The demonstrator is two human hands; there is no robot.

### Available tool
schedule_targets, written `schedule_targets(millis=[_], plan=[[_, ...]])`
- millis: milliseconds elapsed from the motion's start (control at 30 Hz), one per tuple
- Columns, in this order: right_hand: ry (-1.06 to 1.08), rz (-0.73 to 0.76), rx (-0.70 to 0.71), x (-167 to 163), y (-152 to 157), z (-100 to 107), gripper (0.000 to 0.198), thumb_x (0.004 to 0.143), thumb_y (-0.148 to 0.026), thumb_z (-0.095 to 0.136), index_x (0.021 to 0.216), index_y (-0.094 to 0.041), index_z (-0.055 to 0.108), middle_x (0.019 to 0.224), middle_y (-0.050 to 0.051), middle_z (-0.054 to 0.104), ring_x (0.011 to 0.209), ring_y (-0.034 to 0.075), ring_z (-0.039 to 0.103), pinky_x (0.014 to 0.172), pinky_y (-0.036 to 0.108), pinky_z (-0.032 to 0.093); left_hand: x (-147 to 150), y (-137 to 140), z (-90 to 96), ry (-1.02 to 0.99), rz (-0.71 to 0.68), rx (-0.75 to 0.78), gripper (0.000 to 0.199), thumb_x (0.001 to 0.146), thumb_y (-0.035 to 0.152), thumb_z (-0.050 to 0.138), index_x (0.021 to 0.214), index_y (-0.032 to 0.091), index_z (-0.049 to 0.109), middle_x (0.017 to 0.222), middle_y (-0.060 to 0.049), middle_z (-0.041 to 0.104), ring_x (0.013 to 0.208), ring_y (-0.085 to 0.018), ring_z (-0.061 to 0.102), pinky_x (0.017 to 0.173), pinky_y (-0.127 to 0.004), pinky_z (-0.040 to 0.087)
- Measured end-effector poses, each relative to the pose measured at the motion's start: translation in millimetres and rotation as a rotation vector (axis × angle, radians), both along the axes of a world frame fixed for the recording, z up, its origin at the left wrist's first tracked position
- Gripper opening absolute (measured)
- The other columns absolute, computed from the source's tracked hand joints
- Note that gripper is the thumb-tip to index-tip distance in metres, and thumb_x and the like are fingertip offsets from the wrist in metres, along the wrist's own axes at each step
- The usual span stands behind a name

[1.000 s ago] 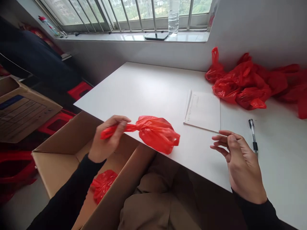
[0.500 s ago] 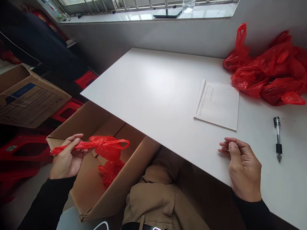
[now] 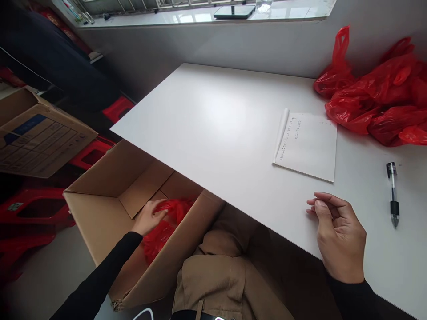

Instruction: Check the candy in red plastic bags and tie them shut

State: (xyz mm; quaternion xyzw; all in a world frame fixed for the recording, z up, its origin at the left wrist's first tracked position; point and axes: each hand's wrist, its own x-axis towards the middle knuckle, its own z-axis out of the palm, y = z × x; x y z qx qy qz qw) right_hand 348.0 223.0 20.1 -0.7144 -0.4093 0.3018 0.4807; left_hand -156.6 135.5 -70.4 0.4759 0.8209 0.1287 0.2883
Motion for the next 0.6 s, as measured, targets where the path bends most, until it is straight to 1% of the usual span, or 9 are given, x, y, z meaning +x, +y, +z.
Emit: schedule_targets(millis=[33,100,200,267,367,467,533,600], plan=[[-0.007,-0.001,0.0,-0.5,0.2,-0.4,0.03,0.085,-0.048,0.071,0.108,-0.029,0.07,0.102,0.006,0.073,0.089,0.024,0.069,0.097,0.052,0.053,6.8,3.8,-8.5,0.023,-0.094,-0.02,0.044,0.092,0.037,0.067,0.132,0.019,0.058,0.142,-0.012,0.054,0.126,-0.03,0.055,0.104,-0.055,0.048],[-0.015,0.005,-0.002,-1.1,0.3,-0.8,0.03,0.085,-0.048,0.071,0.109,-0.029,0.07,0.102,0.006,0.073,0.09,0.025,0.069,0.097,0.053,0.053,19.0,11.0,-26.4,0.056,-0.251,-0.074,0.048,0.091,0.037,0.067,0.135,0.02,0.056,0.147,-0.012,0.05,0.133,-0.032,0.05,0.109,-0.059,0.043],[-0.015,0.016,-0.015,-0.7,0.0,-0.8,0.031,0.085,-0.049,0.071,0.109,-0.029,0.071,0.103,0.006,0.073,0.091,0.026,0.069,0.098,0.053,0.053,26.1,18.5,-48.9,0.092,-0.403,-0.178,0.045,0.093,0.038,0.065,0.133,0.019,0.057,0.138,-0.012,0.057,0.124,-0.029,0.057,0.104,-0.055,0.048],[-0.017,0.018,-0.021,0.1,-0.4,-1.0,0.032,0.085,-0.049,0.071,0.11,-0.029,0.071,0.102,0.006,0.073,0.09,0.026,0.07,0.098,0.054,0.053,21.2,19.1,-55.8,0.103,-0.468,-0.24,0.04,0.094,0.038,0.064,0.129,0.018,0.059,0.13,-0.011,0.062,0.115,-0.026,0.062,0.099,-0.051,0.053],[-0.022,0.02,-0.019,0.7,-0.4,-2.2,0.032,0.085,-0.049,0.071,0.11,-0.03,0.071,0.103,0.006,0.073,0.091,0.027,0.07,0.098,0.054,0.053,4.5,10.4,-52.2,0.119,-0.524,-0.299,0.034,0.095,0.038,0.062,0.123,0.017,0.062,0.125,-0.01,0.064,0.11,-0.024,0.064,0.095,-0.047,0.055],[-0.026,0.017,-0.019,0.3,0.5,-3.6,0.031,0.085,-0.049,0.07,0.11,-0.03,0.071,0.103,0.006,0.073,0.093,0.026,0.07,0.098,0.053,0.054,-11.4,-6.2,-38.4,0.148,-0.546,-0.34,0.033,0.096,0.038,0.062,0.122,0.018,0.063,0.127,-0.01,0.063,0.113,-0.024,0.063,0.097,-0.048,0.054],[-0.037,0.013,-0.022,0.0,1.0,-3.1,0.031,0.086,-0.048,0.07,0.111,-0.03,0.07,0.103,0.005,0.073,0.092,0.025,0.07,0.097,0.052,0.055,-15.8,-16.4,-28.2,0.161,-0.567,-0.37,0.034,0.094,0.038,0.064,0.121,0.017,0.063,0.127,-0.01,0.064,0.114,-0.025,0.063,0.099,-0.05,0.052],[-0.048,0.02,-0.031,0.0,1.4,-0.8,0.03,0.086,-0.047,0.069,0.112,-0.031,0.07,0.102,0.004,0.073,0.091,0.024,0.07,0.096,0.05,0.055,-14.0,-21.8,-20.2,0.174,-0.579,-0.381,0.036,0.092,0.04,0.066,0.12,0.017,0.064,0.127,-0.011,0.064,0.117,-0.026,0.062,0.102,-0.053,0.05]])
